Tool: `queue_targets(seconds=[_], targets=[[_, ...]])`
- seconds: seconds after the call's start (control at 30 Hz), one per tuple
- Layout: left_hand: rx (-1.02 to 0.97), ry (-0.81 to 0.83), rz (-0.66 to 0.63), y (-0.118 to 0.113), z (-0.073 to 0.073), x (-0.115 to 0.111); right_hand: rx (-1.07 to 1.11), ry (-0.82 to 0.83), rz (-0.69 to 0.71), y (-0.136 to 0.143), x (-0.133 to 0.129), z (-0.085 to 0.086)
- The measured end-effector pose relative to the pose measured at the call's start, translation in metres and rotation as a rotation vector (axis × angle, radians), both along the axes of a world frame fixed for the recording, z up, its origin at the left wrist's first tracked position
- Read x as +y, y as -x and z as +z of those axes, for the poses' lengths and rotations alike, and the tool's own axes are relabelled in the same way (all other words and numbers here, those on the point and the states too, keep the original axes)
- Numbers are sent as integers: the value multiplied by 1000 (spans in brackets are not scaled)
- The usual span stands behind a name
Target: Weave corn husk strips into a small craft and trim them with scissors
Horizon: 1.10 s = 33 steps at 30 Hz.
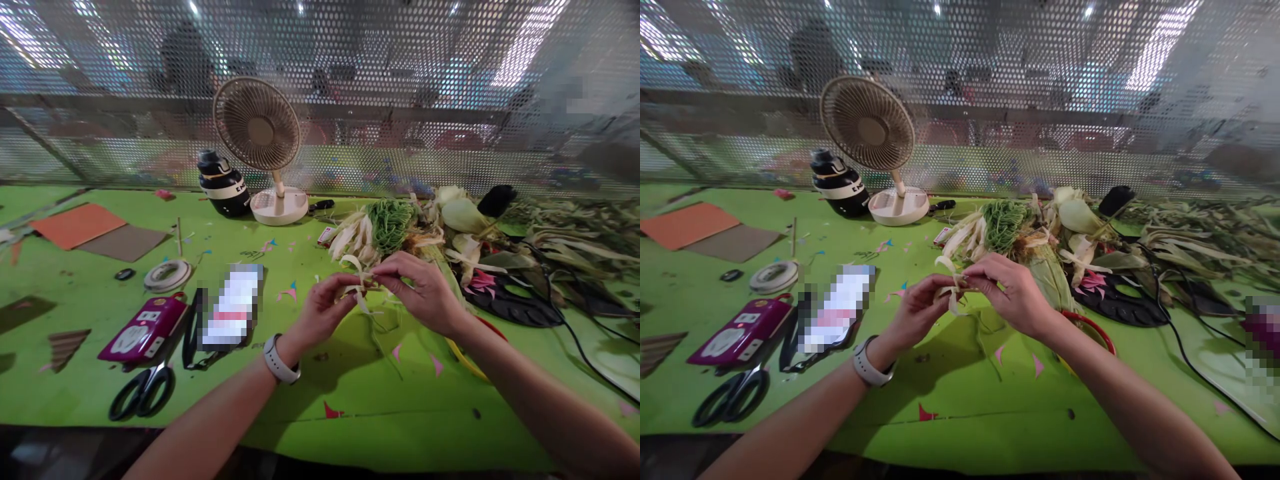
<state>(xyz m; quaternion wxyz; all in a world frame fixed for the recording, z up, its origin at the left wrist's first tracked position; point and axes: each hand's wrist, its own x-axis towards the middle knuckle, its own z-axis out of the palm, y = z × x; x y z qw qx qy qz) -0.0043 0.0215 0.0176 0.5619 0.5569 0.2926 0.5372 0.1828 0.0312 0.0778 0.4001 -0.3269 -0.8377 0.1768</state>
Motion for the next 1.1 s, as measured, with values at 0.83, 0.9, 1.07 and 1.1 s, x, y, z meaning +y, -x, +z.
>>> queue_targets(seconds=[0.83,0.9,1.07,1.1], targets=[[-113,429,-29,-1,4,3,208,449,-42,6,12,-20],[-127,436,-26,-2,5,2,153,388,-57,6,10,-21],[-151,459,-10,-3,3,2,95,285,-43,4,10,-22],[-152,453,-10,-4,3,2,91,278,-38,4,10,-22]])
